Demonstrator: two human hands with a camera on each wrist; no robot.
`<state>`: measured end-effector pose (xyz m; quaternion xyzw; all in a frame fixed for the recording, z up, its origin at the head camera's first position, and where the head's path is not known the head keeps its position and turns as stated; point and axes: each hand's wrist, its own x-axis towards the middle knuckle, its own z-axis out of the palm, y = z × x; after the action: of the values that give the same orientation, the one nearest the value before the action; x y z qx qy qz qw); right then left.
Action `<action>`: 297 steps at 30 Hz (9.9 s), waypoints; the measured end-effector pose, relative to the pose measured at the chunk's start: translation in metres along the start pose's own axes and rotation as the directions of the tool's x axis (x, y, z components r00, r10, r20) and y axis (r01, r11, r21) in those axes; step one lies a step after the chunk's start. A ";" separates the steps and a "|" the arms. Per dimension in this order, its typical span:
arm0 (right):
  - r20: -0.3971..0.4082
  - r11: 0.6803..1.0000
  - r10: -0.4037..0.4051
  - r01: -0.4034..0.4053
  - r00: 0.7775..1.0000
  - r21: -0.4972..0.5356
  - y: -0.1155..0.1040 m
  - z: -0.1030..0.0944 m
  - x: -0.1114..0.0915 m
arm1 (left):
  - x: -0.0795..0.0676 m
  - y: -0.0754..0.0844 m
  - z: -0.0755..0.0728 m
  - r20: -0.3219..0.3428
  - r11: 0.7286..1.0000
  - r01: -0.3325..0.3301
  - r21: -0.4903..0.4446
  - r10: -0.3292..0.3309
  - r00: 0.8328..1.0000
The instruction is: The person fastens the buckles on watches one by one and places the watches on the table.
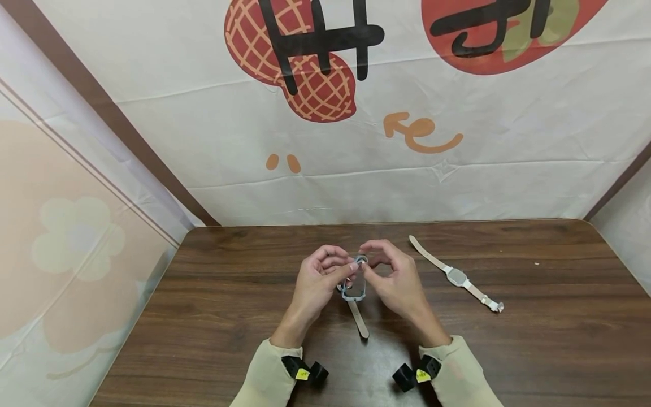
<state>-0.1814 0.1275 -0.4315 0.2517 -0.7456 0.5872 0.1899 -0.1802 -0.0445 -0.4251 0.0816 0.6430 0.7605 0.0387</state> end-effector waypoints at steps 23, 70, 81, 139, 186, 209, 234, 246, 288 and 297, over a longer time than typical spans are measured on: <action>-0.029 0.995 -0.046 0.043 0.999 -0.084 0.012 0.004 -0.002 | 0.003 -0.008 0.000 -0.013 1.000 0.022 0.000 -0.022 1.000; -0.047 0.989 0.128 -0.124 0.991 0.084 0.012 0.005 -0.004 | 0.005 -0.009 -0.009 0.018 0.990 0.050 0.129 -0.053 0.998; 0.020 0.990 0.127 -0.128 0.992 0.060 0.015 0.004 -0.002 | 0.006 -0.011 -0.010 -0.027 0.994 0.039 0.098 -0.036 0.999; 0.225 0.905 0.340 -0.383 0.913 0.185 0.032 0.057 0.042 | 0.010 -0.001 -0.077 -0.205 0.974 0.151 0.166 -0.116 0.972; 0.272 0.810 0.537 -0.578 0.799 0.097 0.040 0.152 0.043 | -0.004 -0.002 -0.149 -0.305 0.861 0.410 0.302 -0.320 0.897; 0.248 0.860 0.506 -0.503 0.826 -0.081 0.044 0.160 0.040 | -0.006 -0.002 -0.151 -0.378 0.828 0.422 0.370 -0.281 0.882; 0.334 0.816 0.557 -0.576 0.760 -0.050 0.035 0.114 0.057 | -0.006 -0.002 -0.155 -0.398 0.817 0.421 0.395 -0.261 0.879; 0.310 0.830 0.549 -0.550 0.776 -0.093 0.041 0.071 0.056 | 0.001 0.015 -0.135 -0.422 0.824 0.348 0.446 -0.149 0.894; 0.591 0.859 0.456 -0.503 0.665 -0.096 0.030 0.002 -0.019 | 0.042 -0.034 -0.038 -0.359 0.940 0.315 0.128 -0.252 0.899; 0.602 0.888 0.428 -0.439 0.674 -0.139 0.025 0.003 -0.028 | 0.044 -0.036 -0.035 -0.399 0.943 0.319 0.099 -0.256 0.881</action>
<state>-0.1738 0.1331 -0.4680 0.2472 -0.7986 0.5065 -0.2111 -0.2318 -0.0654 -0.4631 -0.1611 0.7027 0.6928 0.0190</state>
